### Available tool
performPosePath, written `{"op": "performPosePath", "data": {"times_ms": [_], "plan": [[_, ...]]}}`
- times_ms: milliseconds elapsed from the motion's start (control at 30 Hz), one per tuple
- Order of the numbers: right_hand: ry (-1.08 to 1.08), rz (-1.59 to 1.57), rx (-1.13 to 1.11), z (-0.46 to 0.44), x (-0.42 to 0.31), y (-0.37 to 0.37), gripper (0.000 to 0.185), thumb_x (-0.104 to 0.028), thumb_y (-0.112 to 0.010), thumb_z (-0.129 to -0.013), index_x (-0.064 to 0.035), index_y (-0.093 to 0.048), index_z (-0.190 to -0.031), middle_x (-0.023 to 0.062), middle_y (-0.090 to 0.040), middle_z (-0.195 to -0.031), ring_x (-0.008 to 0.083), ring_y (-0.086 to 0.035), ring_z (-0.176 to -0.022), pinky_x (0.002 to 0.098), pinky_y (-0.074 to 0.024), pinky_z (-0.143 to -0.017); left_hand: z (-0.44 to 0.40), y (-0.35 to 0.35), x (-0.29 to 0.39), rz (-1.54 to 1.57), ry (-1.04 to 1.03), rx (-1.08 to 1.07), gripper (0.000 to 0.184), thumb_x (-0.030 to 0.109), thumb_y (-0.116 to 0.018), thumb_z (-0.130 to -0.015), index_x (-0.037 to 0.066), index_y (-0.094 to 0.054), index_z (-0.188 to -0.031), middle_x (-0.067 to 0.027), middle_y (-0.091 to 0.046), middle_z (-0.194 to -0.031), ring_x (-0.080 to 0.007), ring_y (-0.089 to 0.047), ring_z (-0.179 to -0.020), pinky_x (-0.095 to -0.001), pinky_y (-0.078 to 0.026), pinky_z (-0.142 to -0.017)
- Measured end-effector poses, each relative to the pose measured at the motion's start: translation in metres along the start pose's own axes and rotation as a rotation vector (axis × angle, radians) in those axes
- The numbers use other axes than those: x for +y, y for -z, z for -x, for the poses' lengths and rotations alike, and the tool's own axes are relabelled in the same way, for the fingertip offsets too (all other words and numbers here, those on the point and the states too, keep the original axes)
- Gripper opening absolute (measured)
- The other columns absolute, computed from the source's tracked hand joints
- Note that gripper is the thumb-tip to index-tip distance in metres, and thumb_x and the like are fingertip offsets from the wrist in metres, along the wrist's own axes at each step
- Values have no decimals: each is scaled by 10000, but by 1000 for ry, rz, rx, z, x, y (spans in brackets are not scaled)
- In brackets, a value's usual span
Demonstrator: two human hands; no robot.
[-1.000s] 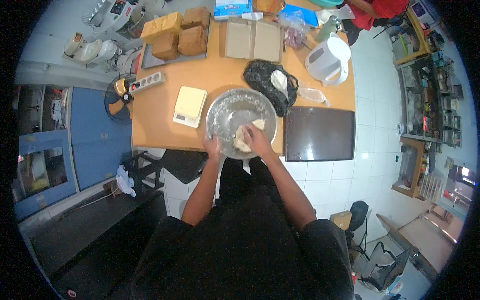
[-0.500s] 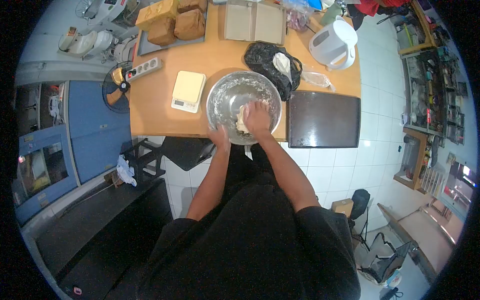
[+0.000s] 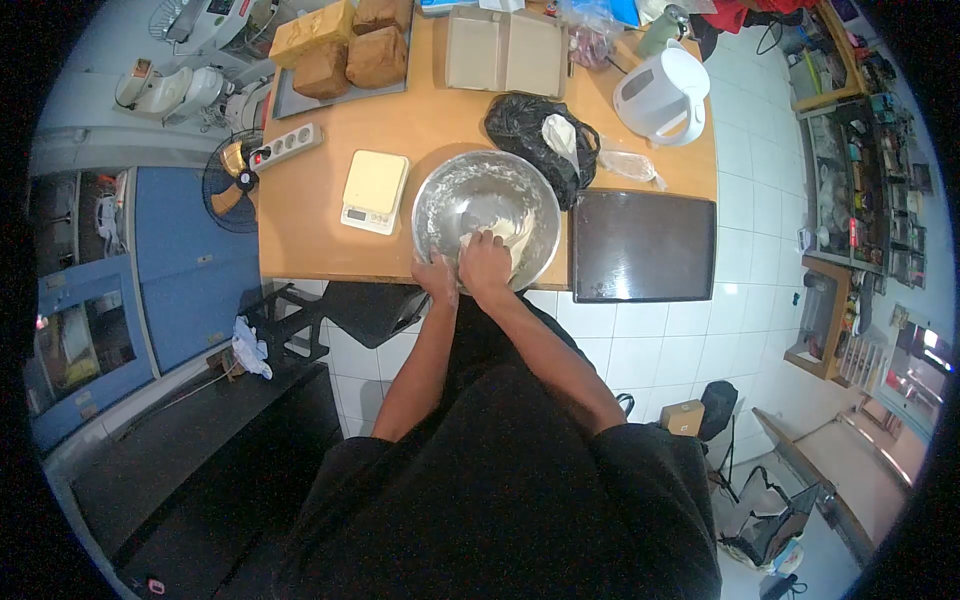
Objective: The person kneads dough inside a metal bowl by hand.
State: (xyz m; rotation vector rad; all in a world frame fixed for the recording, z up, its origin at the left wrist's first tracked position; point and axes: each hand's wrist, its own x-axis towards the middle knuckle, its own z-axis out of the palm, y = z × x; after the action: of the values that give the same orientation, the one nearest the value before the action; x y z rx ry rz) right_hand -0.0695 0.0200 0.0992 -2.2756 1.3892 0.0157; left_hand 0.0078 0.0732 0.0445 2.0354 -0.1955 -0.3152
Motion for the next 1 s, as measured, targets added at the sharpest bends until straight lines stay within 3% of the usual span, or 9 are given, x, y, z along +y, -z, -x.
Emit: {"op": "performPosePath", "data": {"times_ms": [133, 233, 300, 400, 533, 700, 767, 833, 1000], "plan": [[54, -155, -18, 15, 3, 9, 391, -289, -606, -872, 10, -580, -1122, 199, -589, -1048, 378, -567, -1009, 462, -464, -888, -1, 6, 9, -25, 2, -69, 294, 45, -569, -858, -128, -562, -1096, -297, -634, -1002, -430, -618, -911, -447, -462, -826], [163, -97, 196, 16, 20, -22, 509, -380, -565, -905, -3, -516, -1244, 226, -528, -1180, 414, -455, -1191, 517, -351, -1018, 5, 8, 16, -33, 10, -60, 324, 29, -552, -861, -123, -546, -1148, -287, -626, -1063, -400, -616, -956, -432, -459, -856], [132, 36, 117, 7, 34, -38, 615, -481, -479, -936, -53, -430, -1374, 231, -394, -1390, 409, -264, -1364, 564, -144, -1130, 6, 8, 14, -7, -72, -36, 337, 21, -547, -861, -121, -537, -1167, -279, -623, -1085, -385, -612, -977, -426, -455, -874], [174, 30, -14, -21, 50, -33, 629, -527, -437, -941, -57, -443, -1360, 208, -365, -1442, 395, -200, -1409, 581, -106, -1135, 12, 16, 16, 56, -16, -111, 354, 3, -542, -861, -117, -527, -1194, -256, -626, -1101, -352, -608, -1005, -410, -448, -904], [337, 50, 56, -53, 67, -28, 580, -464, -497, -933, -78, -440, -1363, 201, -258, -1517, 409, -136, -1431, 605, -95, -1129, 12, 17, 7, 27, -20, -109, 354, 4, -545, -859, -114, -529, -1192, -273, -623, -1084, -373, -607, -994, -409, -454, -894], [436, -148, 93, -74, 64, -26, 436, -245, -519, -947, -79, -454, -1345, 91, -341, -1500, 287, -241, -1425, 550, -142, -1139, 12, 14, 12, 58, 162, -157, 374, 11, -548, -850, -115, -524, -1201, -294, -604, -1117, -420, -586, -1025, -430, -439, -923], [395, -149, 108, -70, 60, -34, 429, -243, -521, -946, -70, -468, -1335, 109, -392, -1461, 294, -290, -1398, 539, -162, -1136, 7, 4, -18, 29, -103, -4, 391, 7, -545, -841, -121, -516, -1210, -296, -586, -1162, -434, -566, -1072, -439, -419, -957], [277, -191, 159, -60, 58, -50, 424, -259, -560, -919, -27, -531, -1273, 160, -521, -1337, 322, -431, -1297, 525, -229, -1113, 7, 4, 0, 8, -73, -1, 399, 1, -540, -836, -123, -512, -1214, -297, -577, -1182, -432, -558, -1092, -436, -411, -969], [215, -239, -38, -15, 47, -23, 496, -347, -644, -848, 8, -581, -1188, 185, -567, -1258, 358, -525, -1171, 482, -314, -1079, -2, 2, -3, 7, -102, 16, 404, 0, -540, -817, -113, -525, -1204, -287, -598, -1157, -425, -576, -1072, -434, -429, -949]]}}
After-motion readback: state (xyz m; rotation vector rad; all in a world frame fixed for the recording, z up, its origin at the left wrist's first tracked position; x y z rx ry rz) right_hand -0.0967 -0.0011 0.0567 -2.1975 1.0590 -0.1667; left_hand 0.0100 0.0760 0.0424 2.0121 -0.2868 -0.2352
